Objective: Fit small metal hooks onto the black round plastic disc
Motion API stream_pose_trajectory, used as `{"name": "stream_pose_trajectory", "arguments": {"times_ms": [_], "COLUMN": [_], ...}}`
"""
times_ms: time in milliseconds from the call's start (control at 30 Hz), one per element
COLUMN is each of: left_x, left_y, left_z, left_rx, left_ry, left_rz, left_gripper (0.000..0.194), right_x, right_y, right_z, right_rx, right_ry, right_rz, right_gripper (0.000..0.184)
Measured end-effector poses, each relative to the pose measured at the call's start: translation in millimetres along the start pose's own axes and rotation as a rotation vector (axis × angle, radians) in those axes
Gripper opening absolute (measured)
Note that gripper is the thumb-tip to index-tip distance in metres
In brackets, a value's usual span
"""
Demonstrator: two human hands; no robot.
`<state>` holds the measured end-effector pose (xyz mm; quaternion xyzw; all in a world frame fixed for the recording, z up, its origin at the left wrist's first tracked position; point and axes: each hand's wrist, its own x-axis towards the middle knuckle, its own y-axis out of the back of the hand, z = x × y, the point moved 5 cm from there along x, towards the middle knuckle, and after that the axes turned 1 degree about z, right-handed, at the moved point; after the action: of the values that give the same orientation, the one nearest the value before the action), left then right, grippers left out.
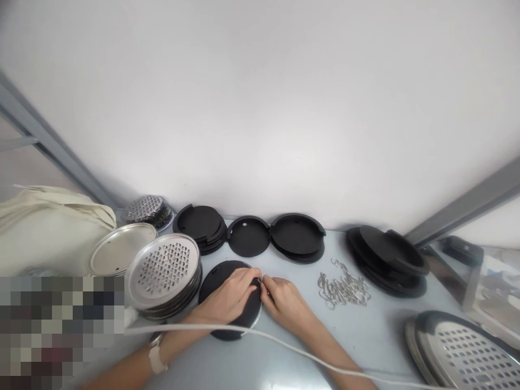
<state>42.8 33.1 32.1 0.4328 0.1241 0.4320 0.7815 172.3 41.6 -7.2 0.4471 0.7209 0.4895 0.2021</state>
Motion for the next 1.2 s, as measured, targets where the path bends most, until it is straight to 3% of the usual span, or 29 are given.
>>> {"name": "stream_pose_trajectory", "arguments": {"times_ms": [367,1200], "left_x": [0.1,2.3], "left_y": [-0.5,-1.2], "left_z": [-1.7,-0.2], "left_rx": [-0.036,-0.010], "left_ry": [0.023,0.017], "left_rz": [0.003,-0.005], "left_gripper": [0.026,0.026], "right_x": [-1.9,-2.4], "right_y": [1.3,2.5], "right_z": [-2.7,-6.4], "right_rx": [-0.087,-0.041], "right_ry": [0.043,0.030], "right_rz": [-0.021,-0.060], "right_gripper": [0.018,0.021]}}
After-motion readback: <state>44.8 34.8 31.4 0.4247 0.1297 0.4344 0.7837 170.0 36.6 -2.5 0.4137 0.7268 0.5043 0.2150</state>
